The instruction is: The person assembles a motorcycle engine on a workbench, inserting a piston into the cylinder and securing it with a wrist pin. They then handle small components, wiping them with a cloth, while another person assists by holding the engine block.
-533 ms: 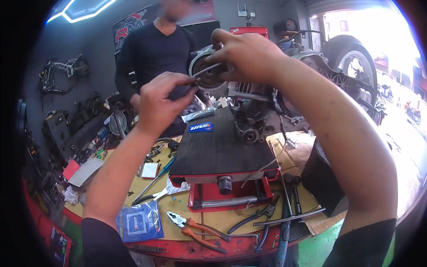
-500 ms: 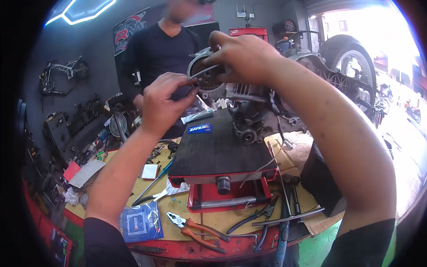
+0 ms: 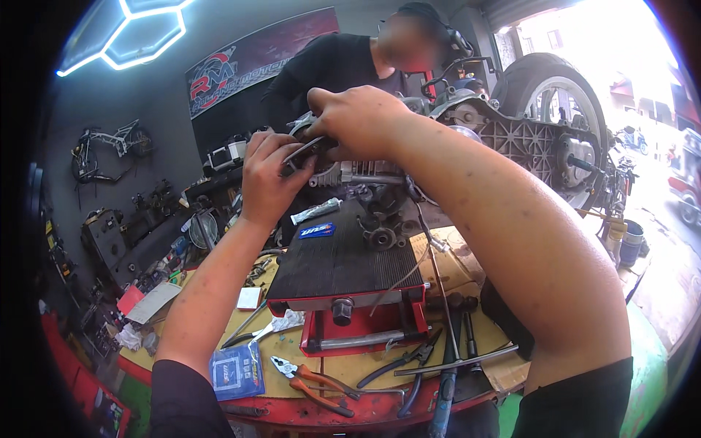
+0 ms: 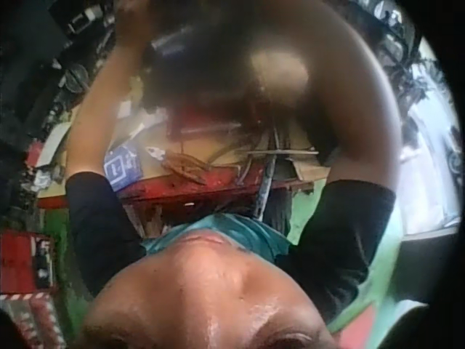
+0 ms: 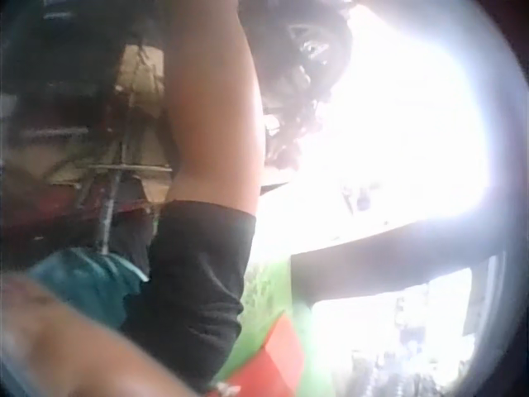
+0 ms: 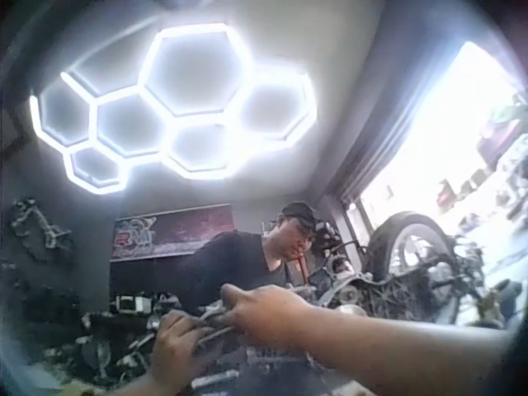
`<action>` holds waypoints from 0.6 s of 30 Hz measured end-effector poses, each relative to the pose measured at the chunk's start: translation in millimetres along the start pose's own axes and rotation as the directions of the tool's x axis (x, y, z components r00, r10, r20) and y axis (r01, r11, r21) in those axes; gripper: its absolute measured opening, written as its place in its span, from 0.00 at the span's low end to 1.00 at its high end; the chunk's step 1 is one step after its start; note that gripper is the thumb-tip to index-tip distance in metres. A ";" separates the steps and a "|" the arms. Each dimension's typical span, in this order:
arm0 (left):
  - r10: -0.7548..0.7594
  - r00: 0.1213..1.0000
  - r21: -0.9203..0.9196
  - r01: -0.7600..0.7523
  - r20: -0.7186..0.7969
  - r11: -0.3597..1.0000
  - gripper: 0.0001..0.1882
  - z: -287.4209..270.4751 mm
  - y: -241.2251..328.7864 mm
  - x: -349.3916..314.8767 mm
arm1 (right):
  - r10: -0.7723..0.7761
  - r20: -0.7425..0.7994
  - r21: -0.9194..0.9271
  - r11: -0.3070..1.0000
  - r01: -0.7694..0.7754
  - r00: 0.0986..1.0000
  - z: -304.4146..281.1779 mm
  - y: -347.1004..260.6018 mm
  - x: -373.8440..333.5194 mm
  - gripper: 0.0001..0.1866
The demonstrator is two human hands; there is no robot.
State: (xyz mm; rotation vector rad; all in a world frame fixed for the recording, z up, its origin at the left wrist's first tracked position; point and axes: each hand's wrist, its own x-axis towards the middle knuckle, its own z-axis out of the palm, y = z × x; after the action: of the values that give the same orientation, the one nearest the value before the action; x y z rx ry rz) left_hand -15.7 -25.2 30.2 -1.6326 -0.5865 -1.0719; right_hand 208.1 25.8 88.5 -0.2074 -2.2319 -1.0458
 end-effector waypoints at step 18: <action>-0.158 0.987 -0.114 0.159 0.020 0.981 0.15 9.6 -0.5 -6.3 | 0.041 0.040 0.028 0.999 -0.042 0.998 -1.1 0.2 1.8 0.26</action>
State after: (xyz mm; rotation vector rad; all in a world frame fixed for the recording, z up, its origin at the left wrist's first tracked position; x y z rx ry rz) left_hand -15.8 -15.2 24.4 -1.7144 -0.6819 -1.2335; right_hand 207.3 24.9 90.3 -0.2628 -2.2664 -0.9947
